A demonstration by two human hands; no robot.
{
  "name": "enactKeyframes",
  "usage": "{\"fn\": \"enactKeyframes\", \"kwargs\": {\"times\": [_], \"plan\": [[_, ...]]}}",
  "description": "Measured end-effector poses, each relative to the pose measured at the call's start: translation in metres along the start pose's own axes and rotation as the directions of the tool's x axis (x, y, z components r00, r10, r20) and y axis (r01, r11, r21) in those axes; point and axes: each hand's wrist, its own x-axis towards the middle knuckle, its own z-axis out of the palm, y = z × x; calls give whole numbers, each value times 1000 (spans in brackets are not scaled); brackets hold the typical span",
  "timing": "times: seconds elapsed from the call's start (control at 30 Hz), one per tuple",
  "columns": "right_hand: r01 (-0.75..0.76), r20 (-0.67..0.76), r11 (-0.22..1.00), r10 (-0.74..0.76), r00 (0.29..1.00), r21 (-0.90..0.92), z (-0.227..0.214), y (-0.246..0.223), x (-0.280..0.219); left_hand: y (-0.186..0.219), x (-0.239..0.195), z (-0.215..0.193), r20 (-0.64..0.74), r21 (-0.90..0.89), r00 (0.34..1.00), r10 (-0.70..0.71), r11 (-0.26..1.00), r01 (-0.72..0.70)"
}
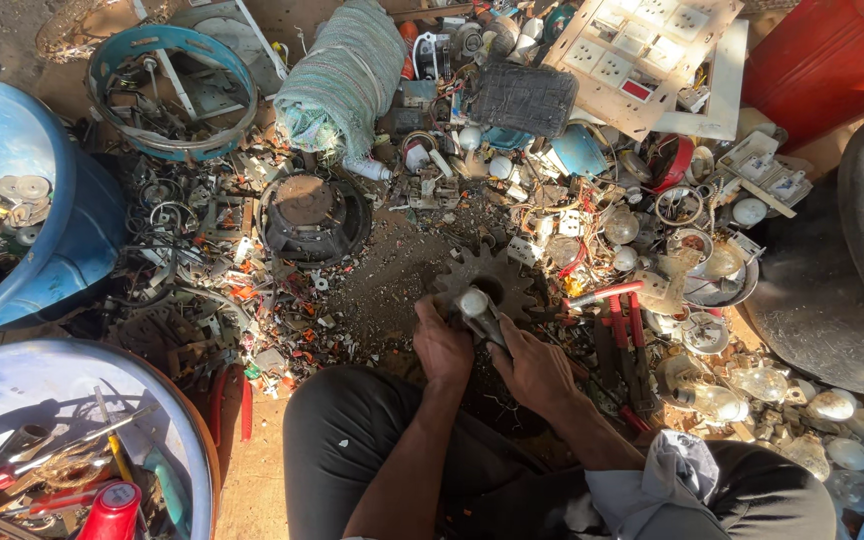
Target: The person sits on the ground amidst a pile of electronic waste and uses a hammer and pliers to dismantle various components. They strike a metal gear-like object to break it apart and then use pliers to pull out copper wire from a white plastic housing. The person also breaks open a white circular plastic object to extract internal parts.
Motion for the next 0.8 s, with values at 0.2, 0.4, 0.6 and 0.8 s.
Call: {"fn": "enactKeyframes", "kwargs": {"times": [0.2, 0.4, 0.6, 0.8], "plan": [[155, -202, 980, -128, 971, 124, 1, 4, -11, -5, -1, 2, 61, -12, 998, -7, 1000, 8], [-75, 12, 996, 75, 997, 40, 0, 3, 3, -7, 1, 6, 30, 31, 999, 31, 999, -32], [117, -253, 961, -51, 966, 252, -5, 4, -14, -14, -1, 8, 100, 39, 993, -68, 997, 65], [-122, 38, 985, 119, 992, 122, -6, -10, 6, -8, 0, 3, 74, 57, 997, 0, 998, -4]]}}
